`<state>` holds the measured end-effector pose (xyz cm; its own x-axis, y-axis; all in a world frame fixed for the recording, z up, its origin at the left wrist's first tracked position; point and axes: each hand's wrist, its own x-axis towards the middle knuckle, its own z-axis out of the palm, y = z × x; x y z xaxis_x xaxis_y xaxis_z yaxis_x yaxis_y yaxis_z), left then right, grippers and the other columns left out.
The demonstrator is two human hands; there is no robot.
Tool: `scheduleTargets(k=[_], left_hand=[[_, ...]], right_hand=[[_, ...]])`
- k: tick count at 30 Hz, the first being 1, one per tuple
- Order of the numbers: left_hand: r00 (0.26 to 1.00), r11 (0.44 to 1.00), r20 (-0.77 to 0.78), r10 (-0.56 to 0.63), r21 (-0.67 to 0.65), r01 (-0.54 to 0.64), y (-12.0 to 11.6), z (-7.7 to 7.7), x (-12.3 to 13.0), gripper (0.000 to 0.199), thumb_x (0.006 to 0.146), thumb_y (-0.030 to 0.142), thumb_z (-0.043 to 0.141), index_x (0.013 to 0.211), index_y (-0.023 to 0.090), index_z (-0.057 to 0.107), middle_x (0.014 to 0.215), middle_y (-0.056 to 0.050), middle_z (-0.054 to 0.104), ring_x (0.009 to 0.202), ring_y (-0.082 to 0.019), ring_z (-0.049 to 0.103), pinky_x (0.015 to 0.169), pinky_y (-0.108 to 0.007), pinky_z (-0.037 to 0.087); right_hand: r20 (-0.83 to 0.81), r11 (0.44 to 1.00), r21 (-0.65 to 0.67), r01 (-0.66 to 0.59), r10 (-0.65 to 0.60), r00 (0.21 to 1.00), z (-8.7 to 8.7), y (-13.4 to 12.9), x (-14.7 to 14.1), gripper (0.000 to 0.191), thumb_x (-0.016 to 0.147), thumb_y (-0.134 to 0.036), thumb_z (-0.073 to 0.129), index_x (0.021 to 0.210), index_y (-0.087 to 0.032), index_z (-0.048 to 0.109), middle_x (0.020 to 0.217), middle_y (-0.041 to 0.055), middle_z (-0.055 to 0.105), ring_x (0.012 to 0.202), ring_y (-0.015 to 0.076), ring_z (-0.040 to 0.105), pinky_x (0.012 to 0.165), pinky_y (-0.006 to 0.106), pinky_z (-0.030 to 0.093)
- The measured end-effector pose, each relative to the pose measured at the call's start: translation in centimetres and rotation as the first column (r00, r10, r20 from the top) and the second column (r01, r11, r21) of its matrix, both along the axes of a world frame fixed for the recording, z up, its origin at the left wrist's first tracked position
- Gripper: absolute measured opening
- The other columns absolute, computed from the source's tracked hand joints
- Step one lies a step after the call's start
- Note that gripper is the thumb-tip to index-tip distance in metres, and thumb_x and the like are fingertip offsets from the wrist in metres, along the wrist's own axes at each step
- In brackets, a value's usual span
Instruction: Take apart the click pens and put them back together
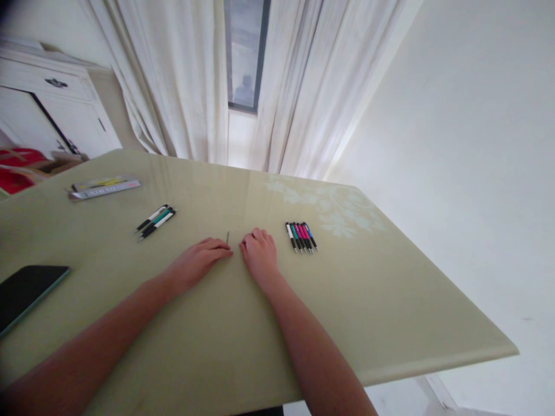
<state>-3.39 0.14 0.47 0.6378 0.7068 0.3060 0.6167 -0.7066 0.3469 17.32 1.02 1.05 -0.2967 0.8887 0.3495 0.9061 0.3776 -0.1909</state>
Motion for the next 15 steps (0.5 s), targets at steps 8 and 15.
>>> scheduleTargets(k=[8,15], left_hand=[[0.996,0.994,-0.014,0.088,0.073,-0.087,0.2,0.0,0.0,0.019,0.099,0.019,0.05,0.092,0.02,0.068,0.095,-0.007,0.067,0.095,-0.025,0.061,0.091,-0.04,0.047],[0.749,0.909,0.516,0.416,-0.217,-0.356,-0.2,2.2,-0.1,0.023,0.1,0.041,0.052,0.103,0.021,0.063,0.095,-0.006,0.075,0.077,-0.019,0.065,0.073,-0.032,0.05]], right_hand=[[-0.117,1.0,0.013,-0.018,0.019,0.993,0.1,0.1,0.7,0.01,0.1,-0.022,0.056,0.098,-0.018,0.065,0.098,0.0099,0.067,0.095,0.0245,0.058,0.086,0.036,0.044],[-0.572,0.972,-0.076,-0.221,0.139,0.809,1.1,-0.8,1.1,0.011,0.096,-0.025,0.063,0.103,-0.021,0.07,0.096,0.0046,0.073,0.085,0.0171,0.065,0.079,0.029,0.047]])
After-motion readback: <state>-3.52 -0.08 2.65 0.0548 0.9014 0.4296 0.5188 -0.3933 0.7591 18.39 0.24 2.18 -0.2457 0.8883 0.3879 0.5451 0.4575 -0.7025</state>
